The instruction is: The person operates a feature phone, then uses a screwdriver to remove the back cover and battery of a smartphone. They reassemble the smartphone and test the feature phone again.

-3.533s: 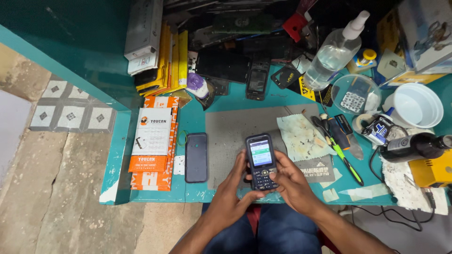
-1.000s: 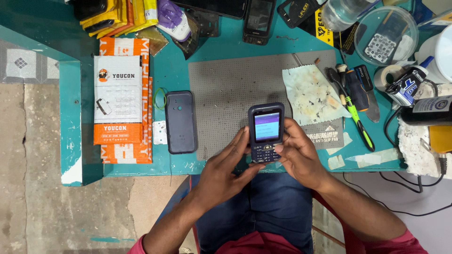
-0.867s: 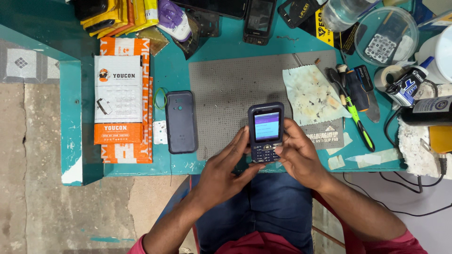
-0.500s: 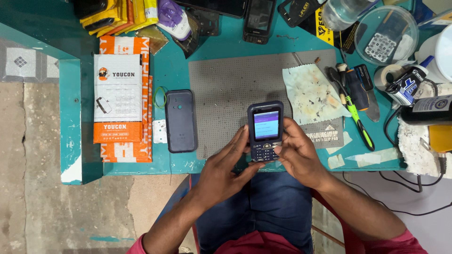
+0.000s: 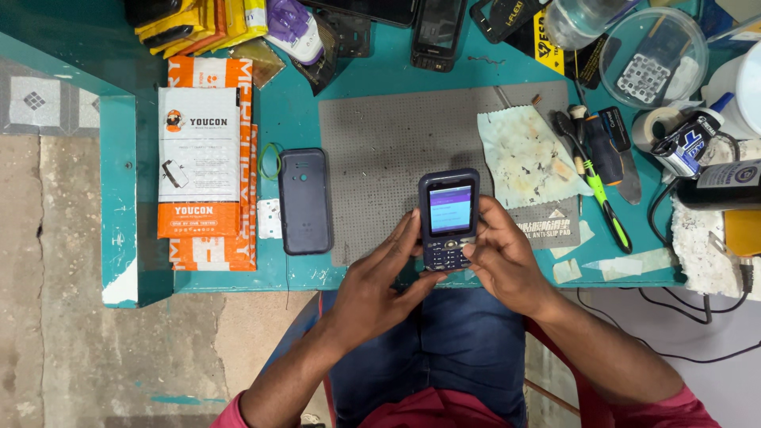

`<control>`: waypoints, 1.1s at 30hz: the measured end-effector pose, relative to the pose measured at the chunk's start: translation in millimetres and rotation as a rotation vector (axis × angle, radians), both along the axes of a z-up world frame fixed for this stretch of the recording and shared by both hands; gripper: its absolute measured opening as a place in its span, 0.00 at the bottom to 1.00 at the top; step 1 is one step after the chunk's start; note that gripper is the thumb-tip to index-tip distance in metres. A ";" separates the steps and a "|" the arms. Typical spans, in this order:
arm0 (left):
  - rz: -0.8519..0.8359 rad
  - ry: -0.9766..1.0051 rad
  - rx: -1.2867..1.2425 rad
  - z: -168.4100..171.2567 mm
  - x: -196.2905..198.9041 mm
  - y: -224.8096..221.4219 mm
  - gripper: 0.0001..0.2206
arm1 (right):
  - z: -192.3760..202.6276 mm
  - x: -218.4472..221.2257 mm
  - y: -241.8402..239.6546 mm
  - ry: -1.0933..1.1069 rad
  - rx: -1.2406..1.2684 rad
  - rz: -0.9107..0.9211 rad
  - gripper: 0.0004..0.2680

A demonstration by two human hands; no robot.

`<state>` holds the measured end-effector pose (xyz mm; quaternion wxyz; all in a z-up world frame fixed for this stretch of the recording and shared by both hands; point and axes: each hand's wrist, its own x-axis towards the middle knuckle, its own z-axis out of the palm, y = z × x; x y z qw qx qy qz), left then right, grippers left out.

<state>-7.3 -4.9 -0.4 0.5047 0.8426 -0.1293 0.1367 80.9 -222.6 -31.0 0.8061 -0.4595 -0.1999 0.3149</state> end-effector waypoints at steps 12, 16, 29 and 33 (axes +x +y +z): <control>-0.016 0.003 0.000 -3.5 0.5 0.3 0.41 | 8.9 -0.3 4.5 0.020 -0.037 -0.008 0.22; -0.005 -0.013 0.004 -3.7 0.6 -0.3 0.41 | 3.6 0.1 2.1 0.005 -0.027 -0.006 0.22; -0.010 -0.016 0.007 -1.8 0.4 0.2 0.41 | 14.1 -0.3 7.2 0.063 -0.052 -0.019 0.22; -0.009 -0.008 -0.004 -1.4 -0.4 0.0 0.41 | 7.9 -0.9 3.7 0.015 -0.008 0.006 0.22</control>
